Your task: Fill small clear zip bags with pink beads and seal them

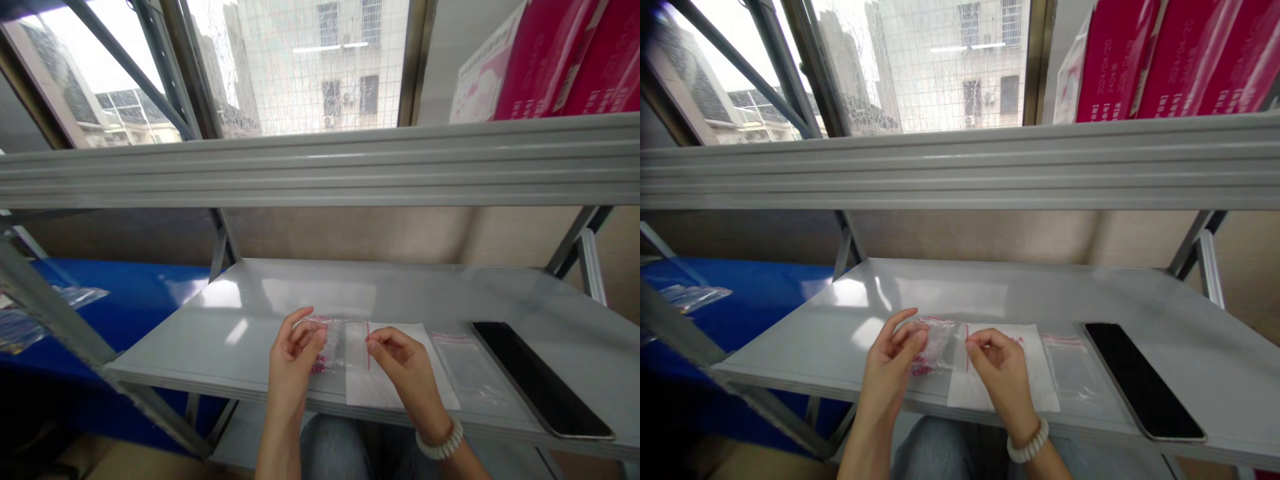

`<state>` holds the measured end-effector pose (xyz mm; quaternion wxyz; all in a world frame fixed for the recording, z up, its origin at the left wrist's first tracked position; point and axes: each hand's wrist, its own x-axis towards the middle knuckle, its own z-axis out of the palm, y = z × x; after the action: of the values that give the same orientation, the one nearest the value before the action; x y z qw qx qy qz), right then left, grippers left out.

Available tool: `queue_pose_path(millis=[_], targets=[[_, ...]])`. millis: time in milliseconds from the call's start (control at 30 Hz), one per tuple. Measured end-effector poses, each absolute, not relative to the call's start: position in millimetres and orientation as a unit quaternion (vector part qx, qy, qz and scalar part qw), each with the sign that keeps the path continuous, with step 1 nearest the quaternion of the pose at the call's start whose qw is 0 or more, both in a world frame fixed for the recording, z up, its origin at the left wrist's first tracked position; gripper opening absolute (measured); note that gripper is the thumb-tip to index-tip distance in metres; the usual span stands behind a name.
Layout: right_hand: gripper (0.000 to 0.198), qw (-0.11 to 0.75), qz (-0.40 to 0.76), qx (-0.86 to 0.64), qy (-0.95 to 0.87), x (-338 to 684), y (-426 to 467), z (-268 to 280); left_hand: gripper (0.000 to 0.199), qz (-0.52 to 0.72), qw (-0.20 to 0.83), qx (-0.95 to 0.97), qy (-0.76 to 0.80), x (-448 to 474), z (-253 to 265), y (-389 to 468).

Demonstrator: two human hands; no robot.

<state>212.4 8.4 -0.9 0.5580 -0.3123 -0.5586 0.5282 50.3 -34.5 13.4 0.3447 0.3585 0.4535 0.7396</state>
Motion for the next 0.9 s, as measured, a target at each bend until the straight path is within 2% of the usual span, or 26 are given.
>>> queue_pose_path(millis=[167, 433, 500, 600, 667, 800, 900], targets=[[0.031, 0.516, 0.614, -0.292, -0.522, 215, 4, -1, 0.052, 0.751, 0.350, 0.334, 0.449, 57, 10, -29], [0.037, 0.440, 0.722, -0.244, -0.474, 219, -1, 1, 0.056, 0.740, 0.285, 0.340, 0.506, 63, 12, -28], [0.039, 0.441, 0.736, -0.246, -0.451, 218, -2, 2, 0.051, 0.731, 0.242, 0.360, 0.526, 64, 13, -29], [0.040, 0.447, 0.752, -0.246, -0.418, 218, -3, 3, 0.035, 0.717, 0.096, 0.401, 0.562, 66, 19, -34], [0.039, 0.452, 0.752, -0.244, -0.413, 217, -4, 3, 0.024, 0.695, 0.057, 0.445, 0.561, 70, 24, -40], [0.038, 0.464, 0.739, -0.243, -0.424, 214, -7, 3, 0.008, 0.602, 0.170, 0.584, 0.518, 87, 36, -49], [0.041, 0.469, 0.723, -0.248, -0.442, 214, -9, 3, 0.018, 0.552, 0.208, 0.617, 0.521, 100, 39, -50]])
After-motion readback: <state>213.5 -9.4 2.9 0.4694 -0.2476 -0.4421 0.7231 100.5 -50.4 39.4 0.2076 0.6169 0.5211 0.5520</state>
